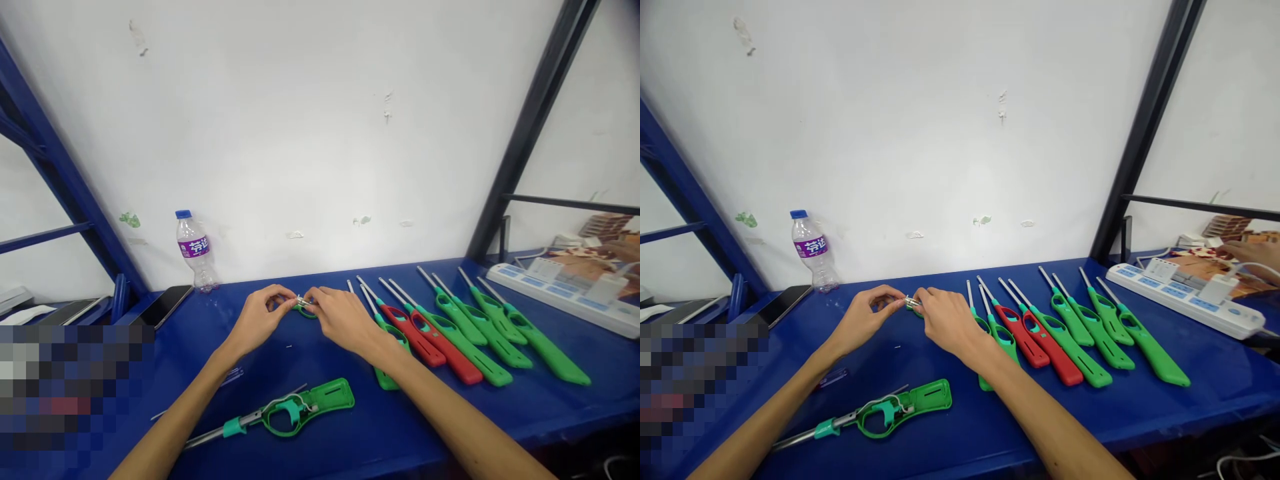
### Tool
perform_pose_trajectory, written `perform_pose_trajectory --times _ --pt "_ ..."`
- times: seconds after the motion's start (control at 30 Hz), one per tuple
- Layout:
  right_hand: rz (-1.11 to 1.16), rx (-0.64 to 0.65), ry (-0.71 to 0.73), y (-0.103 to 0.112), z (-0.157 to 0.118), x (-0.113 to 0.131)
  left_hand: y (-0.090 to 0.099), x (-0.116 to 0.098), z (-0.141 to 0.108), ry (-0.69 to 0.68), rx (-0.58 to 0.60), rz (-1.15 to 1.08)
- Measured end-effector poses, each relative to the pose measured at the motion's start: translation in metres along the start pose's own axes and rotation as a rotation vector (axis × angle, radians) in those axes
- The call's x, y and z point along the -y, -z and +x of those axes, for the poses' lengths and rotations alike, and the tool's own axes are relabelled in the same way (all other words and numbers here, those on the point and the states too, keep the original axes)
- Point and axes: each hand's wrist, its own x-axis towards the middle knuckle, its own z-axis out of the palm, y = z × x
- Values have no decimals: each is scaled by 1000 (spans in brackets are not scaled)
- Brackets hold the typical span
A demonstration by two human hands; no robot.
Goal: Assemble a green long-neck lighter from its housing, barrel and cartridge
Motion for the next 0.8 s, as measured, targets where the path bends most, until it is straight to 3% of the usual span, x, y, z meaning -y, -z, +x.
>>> perform_pose_trajectory --times 0.2,0.5,0.8 --pt "33 -17 35 -3 -1 2 6 5 -3 61 51 -147" --pt "35 0 224 -3 -3 -2 16 5 -4 97 115 -266" --pt "-25 56 224 -9 -4 -4 9 3 -6 150 200 -280"
